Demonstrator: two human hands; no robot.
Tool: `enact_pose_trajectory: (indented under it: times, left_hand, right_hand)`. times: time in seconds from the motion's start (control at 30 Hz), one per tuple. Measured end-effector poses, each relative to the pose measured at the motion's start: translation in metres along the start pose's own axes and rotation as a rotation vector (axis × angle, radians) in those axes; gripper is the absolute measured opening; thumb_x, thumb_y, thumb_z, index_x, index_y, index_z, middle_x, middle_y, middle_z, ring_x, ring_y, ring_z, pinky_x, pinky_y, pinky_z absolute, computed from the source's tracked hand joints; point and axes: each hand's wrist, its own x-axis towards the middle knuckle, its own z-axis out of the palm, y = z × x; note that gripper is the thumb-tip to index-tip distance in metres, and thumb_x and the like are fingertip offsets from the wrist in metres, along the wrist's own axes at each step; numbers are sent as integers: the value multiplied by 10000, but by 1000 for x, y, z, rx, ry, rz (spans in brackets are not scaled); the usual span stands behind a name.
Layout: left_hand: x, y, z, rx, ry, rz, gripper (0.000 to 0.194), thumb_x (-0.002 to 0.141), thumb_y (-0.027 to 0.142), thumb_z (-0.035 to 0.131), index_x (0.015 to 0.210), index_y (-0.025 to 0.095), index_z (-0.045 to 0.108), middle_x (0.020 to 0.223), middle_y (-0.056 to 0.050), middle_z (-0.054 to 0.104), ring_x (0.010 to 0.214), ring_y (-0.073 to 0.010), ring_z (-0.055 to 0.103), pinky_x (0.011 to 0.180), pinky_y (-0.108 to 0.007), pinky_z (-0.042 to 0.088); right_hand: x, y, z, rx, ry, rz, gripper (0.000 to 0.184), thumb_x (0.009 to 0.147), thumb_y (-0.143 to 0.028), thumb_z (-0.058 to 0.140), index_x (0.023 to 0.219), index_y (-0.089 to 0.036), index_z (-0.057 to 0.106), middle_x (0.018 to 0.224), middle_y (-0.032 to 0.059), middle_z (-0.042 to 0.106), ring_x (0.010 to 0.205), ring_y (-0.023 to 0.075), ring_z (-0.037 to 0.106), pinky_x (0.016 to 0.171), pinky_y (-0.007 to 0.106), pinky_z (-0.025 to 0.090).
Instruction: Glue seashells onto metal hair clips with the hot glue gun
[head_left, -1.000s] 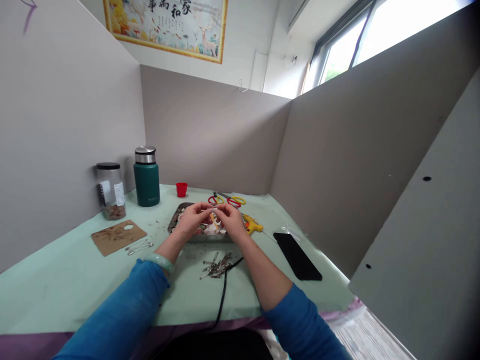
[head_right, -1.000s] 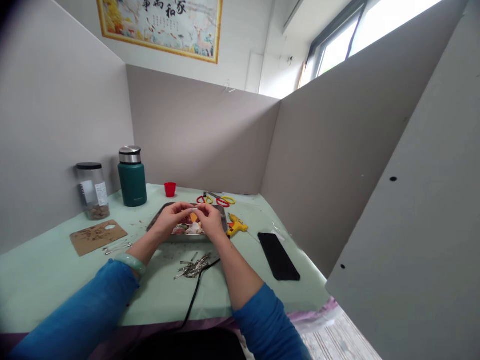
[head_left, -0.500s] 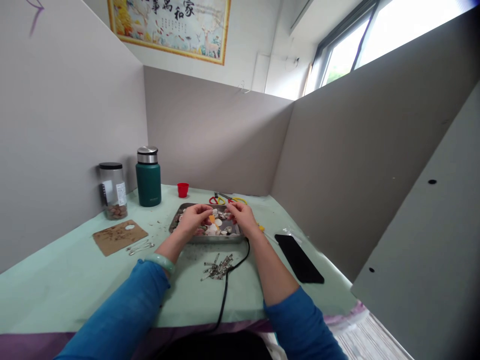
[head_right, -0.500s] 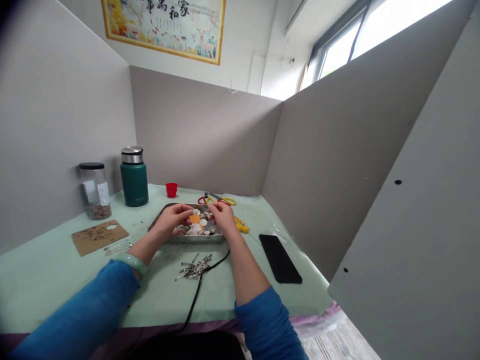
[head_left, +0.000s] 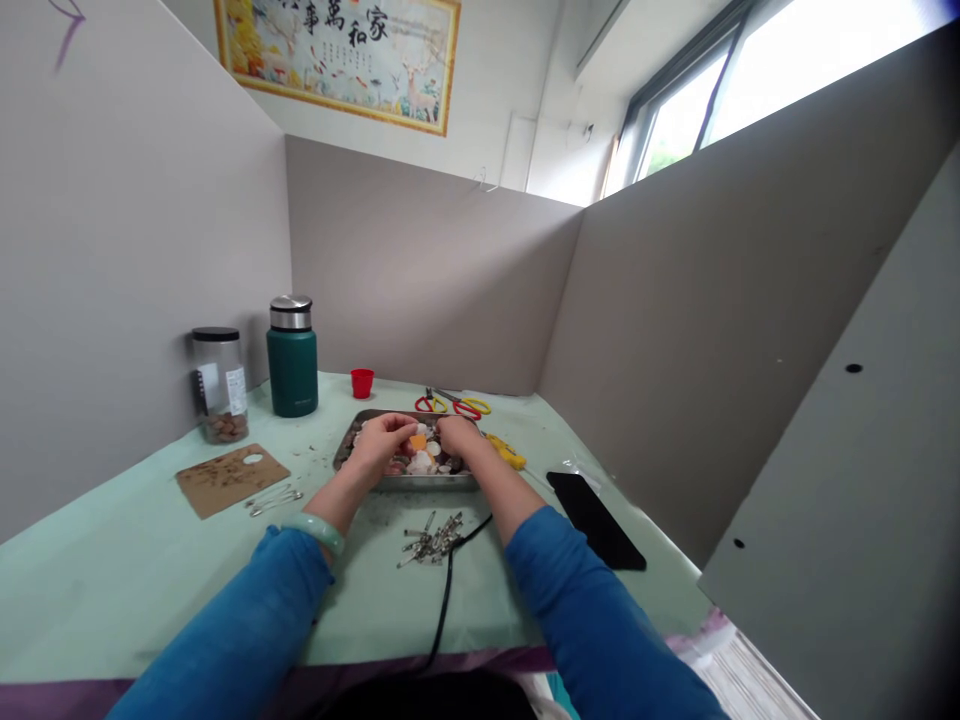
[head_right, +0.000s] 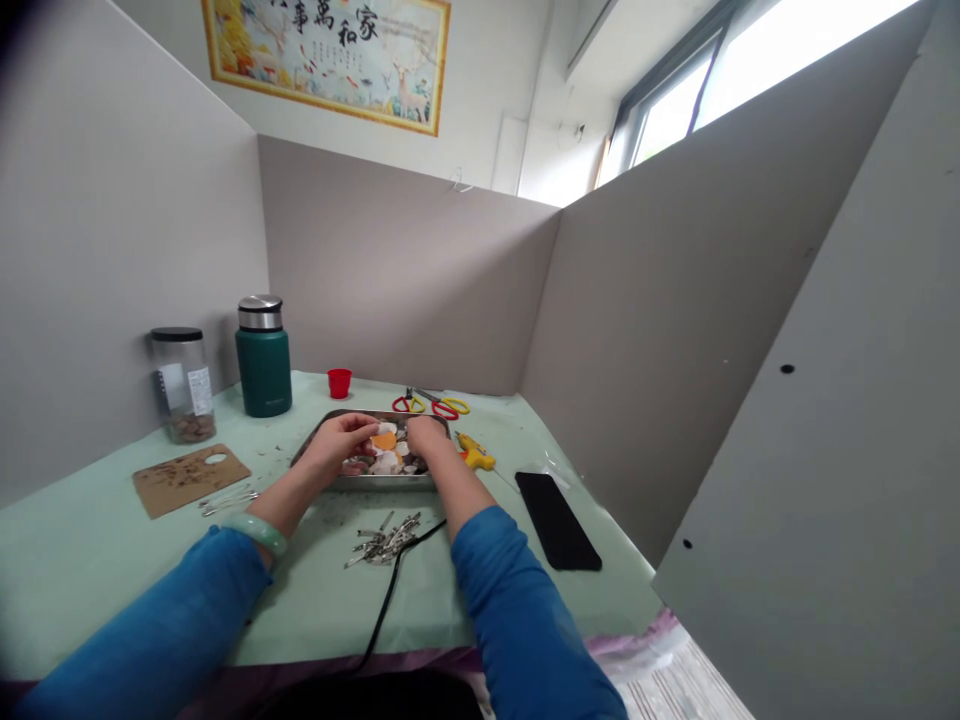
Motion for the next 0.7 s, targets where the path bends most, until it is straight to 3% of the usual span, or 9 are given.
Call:
enact_pose_trajectory:
  times: [0.1, 0.23, 0.43, 0.6, 0.7]
  left_hand:
    - [1, -1, -1, 26, -3, -9, 371, 592, 424, 755, 830, 183, 605, 524, 16, 579, 510, -154, 597, 370, -180, 356]
    - [0, 0, 0, 23, -3, -18, 385, 572, 434, 768, 819, 188, 604, 569, 7, 611, 502, -144, 589, 367, -177, 342]
    - [-2, 1, 0, 15, -40, -18, 414, 552, 450, 779, 819, 183, 609, 550, -4, 612, 521, -155, 600, 373, -172, 325]
    - [-4, 3, 1, 18, -41, -48, 444, 526, 451, 794, 822, 177, 610, 570, -18, 627, 552, -163, 609, 385, -176, 340]
    - [-4, 3, 1, 21, -40, -50, 453, 523, 452, 796, 831, 179, 608, 599, -22, 632, 590, -168, 616, 394, -175, 349]
  right_hand:
    - [5, 2, 5, -24, -53, -17, 328, 410, -41, 770, 372, -195, 482, 432, 12, 550, 542, 167, 562, 571, 264, 402]
    - [-4, 7, -7, -3, -74, -72, 269, 381, -88, 800, 430, -205, 562, 450, -21, 544, 503, 129, 508, 521, 235, 356]
    - [-33, 12, -26, 196, 48, -104, 209, 609, -340, 760, 557, -195, 620, 539, -14, 570, 519, 122, 506, 504, 232, 340]
    - [-50, 9, -21, 449, 47, -59, 104, 661, -199, 685, 753, -202, 637, 605, -40, 604, 473, 100, 516, 504, 226, 380]
    - [-55, -2, -23, 663, 42, -92, 96, 715, -243, 630, 798, -197, 616, 627, -36, 604, 506, 109, 552, 490, 217, 396]
